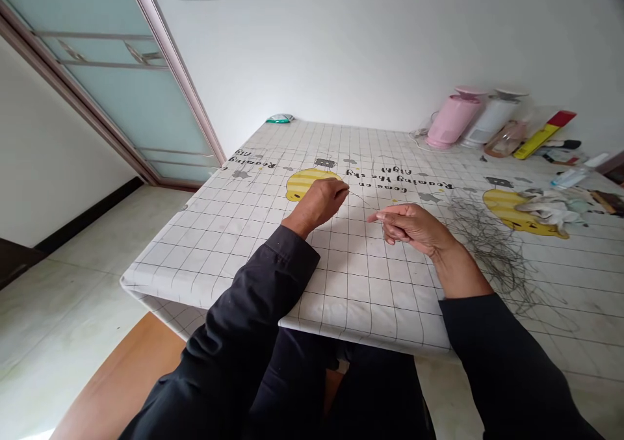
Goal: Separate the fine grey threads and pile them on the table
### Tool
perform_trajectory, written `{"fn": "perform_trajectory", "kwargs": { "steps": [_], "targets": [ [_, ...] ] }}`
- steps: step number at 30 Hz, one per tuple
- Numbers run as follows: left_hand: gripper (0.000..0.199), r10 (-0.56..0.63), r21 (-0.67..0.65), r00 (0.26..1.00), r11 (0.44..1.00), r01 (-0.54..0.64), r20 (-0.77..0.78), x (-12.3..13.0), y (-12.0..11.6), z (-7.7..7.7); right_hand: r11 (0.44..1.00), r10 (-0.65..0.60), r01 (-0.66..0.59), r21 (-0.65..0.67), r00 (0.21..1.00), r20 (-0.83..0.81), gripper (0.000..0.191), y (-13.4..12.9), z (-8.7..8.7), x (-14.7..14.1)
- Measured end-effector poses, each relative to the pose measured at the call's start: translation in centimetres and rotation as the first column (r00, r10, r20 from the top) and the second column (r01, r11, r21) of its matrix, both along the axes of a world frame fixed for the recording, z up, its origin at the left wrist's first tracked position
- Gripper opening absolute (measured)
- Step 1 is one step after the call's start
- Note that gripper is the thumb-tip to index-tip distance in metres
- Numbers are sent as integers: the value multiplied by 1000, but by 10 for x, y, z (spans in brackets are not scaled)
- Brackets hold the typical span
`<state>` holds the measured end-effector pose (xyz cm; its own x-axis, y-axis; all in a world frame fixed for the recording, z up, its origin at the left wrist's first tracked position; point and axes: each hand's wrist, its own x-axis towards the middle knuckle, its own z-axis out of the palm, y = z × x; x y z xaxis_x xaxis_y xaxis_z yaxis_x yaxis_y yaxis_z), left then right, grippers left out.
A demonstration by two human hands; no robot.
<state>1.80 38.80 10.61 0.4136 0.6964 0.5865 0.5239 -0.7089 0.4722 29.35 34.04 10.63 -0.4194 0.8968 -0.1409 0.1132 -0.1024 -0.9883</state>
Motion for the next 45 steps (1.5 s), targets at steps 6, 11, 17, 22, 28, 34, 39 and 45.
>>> {"fn": "perform_trajectory", "kwargs": {
  "steps": [6, 11, 17, 22, 28, 34, 39, 45],
  "targets": [
    [39, 91, -124, 990, 989, -77, 107, 7, -2, -2, 989, -127, 130, 71, 991, -46, 49, -4, 5, -7],
    [41, 137, -87, 980, 988, -126, 142, 10, -1, -6, 985, -139, 142, 98, 990, -35, 49, -5, 4, -12],
    [44, -37, 50, 998, 998, 40, -51, 0, 5, -11, 990, -85, 53, 127, 964, 254, 50, -1, -1, 0],
    [45, -16, 52, 996, 998, 21, -92, -2, 8, -15, 963, -78, -65, 263, 863, 499, 37, -4, -4, -3],
    [18, 34, -43, 999, 999, -33, 15, -2, 7, -8, 947, -97, -69, 312, 869, 486, 37, -8, -7, -12],
    [25, 287, -194, 877, 954, -227, 385, -9, 3, 8, 979, -58, 45, 200, 997, 57, 41, -4, -1, -6],
    [36, 305, -327, 824, 932, -155, 477, -11, 0, 15, 986, -81, 107, 130, 979, -188, 34, -8, 10, -4],
    [45, 53, -338, 931, 938, 77, 361, -3, -9, 10, 980, -132, 158, 121, 971, -198, 36, -10, 11, -8]
  ]
}}
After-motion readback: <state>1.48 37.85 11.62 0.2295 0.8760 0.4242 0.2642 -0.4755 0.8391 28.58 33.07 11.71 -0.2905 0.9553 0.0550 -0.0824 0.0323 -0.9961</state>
